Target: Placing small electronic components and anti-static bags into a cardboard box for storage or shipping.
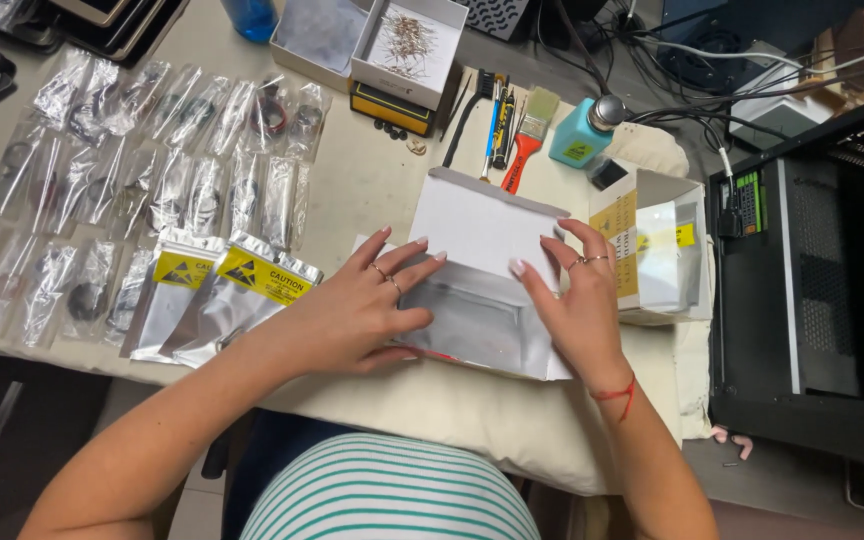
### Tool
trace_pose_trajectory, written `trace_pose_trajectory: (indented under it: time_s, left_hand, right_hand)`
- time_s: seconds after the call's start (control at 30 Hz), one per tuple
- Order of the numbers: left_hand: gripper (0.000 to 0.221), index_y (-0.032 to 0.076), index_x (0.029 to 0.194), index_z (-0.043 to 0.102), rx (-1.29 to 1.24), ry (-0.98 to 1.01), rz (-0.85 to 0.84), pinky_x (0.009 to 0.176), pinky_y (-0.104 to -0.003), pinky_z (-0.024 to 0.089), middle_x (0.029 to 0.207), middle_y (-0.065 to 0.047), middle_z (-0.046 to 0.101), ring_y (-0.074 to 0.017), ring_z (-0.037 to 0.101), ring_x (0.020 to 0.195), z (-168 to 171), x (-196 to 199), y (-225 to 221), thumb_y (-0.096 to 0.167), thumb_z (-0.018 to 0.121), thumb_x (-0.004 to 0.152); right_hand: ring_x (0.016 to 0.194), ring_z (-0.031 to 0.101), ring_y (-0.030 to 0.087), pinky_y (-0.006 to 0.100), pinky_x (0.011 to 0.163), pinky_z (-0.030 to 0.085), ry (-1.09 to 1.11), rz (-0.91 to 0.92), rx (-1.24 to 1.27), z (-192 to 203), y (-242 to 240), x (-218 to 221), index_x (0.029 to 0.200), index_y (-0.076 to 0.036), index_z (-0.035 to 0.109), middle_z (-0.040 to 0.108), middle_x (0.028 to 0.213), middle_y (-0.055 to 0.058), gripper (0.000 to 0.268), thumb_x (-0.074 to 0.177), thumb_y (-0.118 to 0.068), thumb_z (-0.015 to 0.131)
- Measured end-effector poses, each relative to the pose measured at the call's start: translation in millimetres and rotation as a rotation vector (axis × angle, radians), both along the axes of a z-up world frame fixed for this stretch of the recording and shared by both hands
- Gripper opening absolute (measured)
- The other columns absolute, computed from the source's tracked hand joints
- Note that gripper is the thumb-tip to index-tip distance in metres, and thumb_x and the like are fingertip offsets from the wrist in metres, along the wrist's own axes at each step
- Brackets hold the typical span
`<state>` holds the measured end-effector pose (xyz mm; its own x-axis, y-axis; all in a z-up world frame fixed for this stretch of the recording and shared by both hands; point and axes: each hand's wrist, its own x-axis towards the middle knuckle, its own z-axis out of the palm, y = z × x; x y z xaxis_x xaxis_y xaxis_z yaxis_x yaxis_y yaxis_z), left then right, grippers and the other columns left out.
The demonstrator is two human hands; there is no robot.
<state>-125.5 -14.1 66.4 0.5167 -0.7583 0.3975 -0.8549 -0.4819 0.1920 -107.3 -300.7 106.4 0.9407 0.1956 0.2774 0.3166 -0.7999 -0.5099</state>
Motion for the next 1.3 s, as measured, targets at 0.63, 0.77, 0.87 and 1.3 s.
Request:
trace_pose_trajectory:
  time_s: [0.63,0.77,0.87,1.3]
  left_hand:
    - [0.02,0.015,0.09,0.064,0.04,0.008,-0.003,0.114,-0.071,0.028,0.104,-0.011,0.059,-0.0486,0.044,0.139,-22.7,-8.3,-6.0,0.028,0.077,0.084]
    - [0.025,0.01,0.086,0.068,0.052,-0.044,0.0,0.116,-0.07,0.025,0.093,-0.011,0.063,-0.0337,0.058,0.12,-29.6,-6.2,-4.5,0.033,0.078,0.082]
    - [0.026,0.01,0.08,0.073,0.084,-0.037,-0.014,0.117,-0.07,0.025,0.091,-0.011,0.067,-0.0309,0.059,0.117,-25.5,-4.0,-3.3,0.035,0.079,0.08]
    - [0.028,0.008,0.095,0.078,0.119,0.069,-0.024,0.12,-0.067,0.021,0.102,-0.008,0.076,-0.0256,0.059,0.12,-7.5,-4.1,0.7,0.033,0.077,0.083]
  right_hand:
    - [0.084,0.073,0.028,0.036,0.072,0.059,0.643,0.586,-0.795,31.3,26.2,7.3,0.092,-0.002,0.073,0.071,0.086,0.01,0.015,0.091,-0.017,0.069]
    - [0.083,0.073,0.027,0.034,0.073,0.059,0.626,0.59,-0.765,25.7,22.9,7.9,0.092,-0.003,0.071,0.07,0.085,0.011,0.014,0.095,-0.014,0.062]
    - [0.083,0.073,0.028,0.035,0.073,0.059,0.638,0.582,-0.739,32.2,23.4,7.6,0.094,-0.001,0.071,0.07,0.087,0.012,0.017,0.096,-0.014,0.06]
    - [0.098,0.074,0.034,0.042,0.088,0.059,0.501,0.537,-0.305,39.8,14.0,0.2,0.112,-0.001,0.067,0.074,0.098,0.017,0.02,0.098,-0.013,0.057]
